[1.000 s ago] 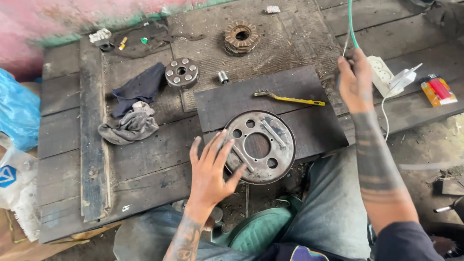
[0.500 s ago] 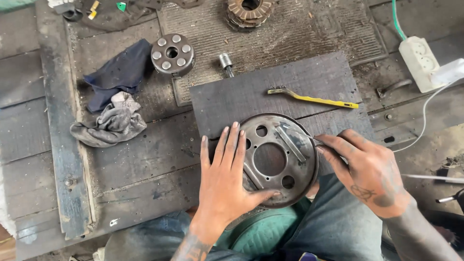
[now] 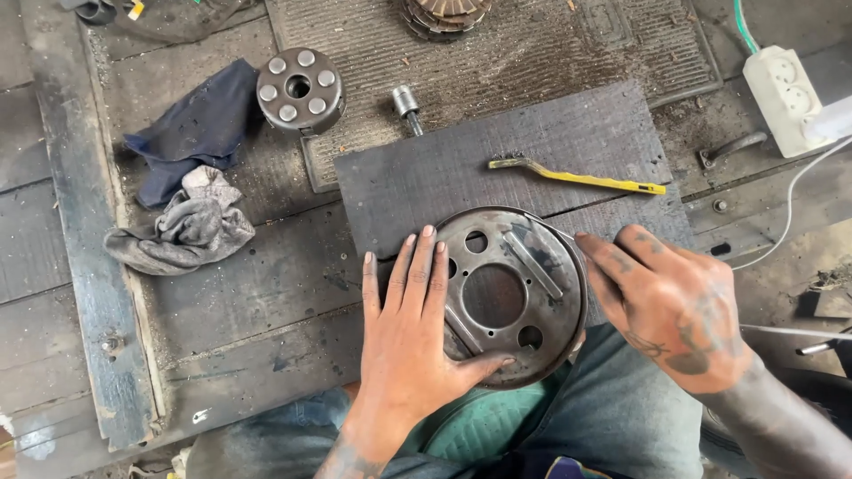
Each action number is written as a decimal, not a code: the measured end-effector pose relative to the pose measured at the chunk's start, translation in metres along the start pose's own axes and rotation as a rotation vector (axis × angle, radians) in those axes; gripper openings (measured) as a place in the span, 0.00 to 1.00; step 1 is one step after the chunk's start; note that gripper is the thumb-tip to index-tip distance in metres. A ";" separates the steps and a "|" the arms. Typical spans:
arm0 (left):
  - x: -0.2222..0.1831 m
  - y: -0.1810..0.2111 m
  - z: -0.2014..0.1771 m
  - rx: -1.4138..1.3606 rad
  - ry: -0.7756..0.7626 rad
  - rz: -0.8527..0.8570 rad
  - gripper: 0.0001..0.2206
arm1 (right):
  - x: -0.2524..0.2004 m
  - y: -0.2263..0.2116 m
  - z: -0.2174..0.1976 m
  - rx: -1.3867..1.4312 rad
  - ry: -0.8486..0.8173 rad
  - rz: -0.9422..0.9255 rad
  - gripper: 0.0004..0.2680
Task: Cleaning a motorcycle clutch housing using a small brush and a scraping tool to remove grime and debris.
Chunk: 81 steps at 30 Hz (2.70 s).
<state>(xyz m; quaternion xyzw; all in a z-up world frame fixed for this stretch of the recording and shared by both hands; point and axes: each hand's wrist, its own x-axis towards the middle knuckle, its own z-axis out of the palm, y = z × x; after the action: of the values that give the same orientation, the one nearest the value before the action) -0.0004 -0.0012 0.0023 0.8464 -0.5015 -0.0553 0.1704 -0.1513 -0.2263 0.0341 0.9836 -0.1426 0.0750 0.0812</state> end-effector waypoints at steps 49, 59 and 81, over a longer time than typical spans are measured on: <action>0.001 -0.002 0.006 -0.042 0.048 0.002 0.56 | 0.063 0.017 0.042 0.012 0.149 -0.261 0.14; -0.004 -0.005 0.009 -0.251 0.129 0.041 0.55 | 0.088 -0.002 0.043 0.120 0.271 -0.376 0.12; -0.032 0.004 0.021 -0.137 0.397 -0.050 0.33 | 0.077 -0.014 0.042 0.311 0.264 -0.116 0.06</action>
<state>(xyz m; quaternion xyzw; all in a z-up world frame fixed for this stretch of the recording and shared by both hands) -0.0250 0.0200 -0.0189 0.8393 -0.4321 0.0742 0.3215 -0.0692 -0.2407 0.0046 0.9725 -0.0605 0.2196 -0.0494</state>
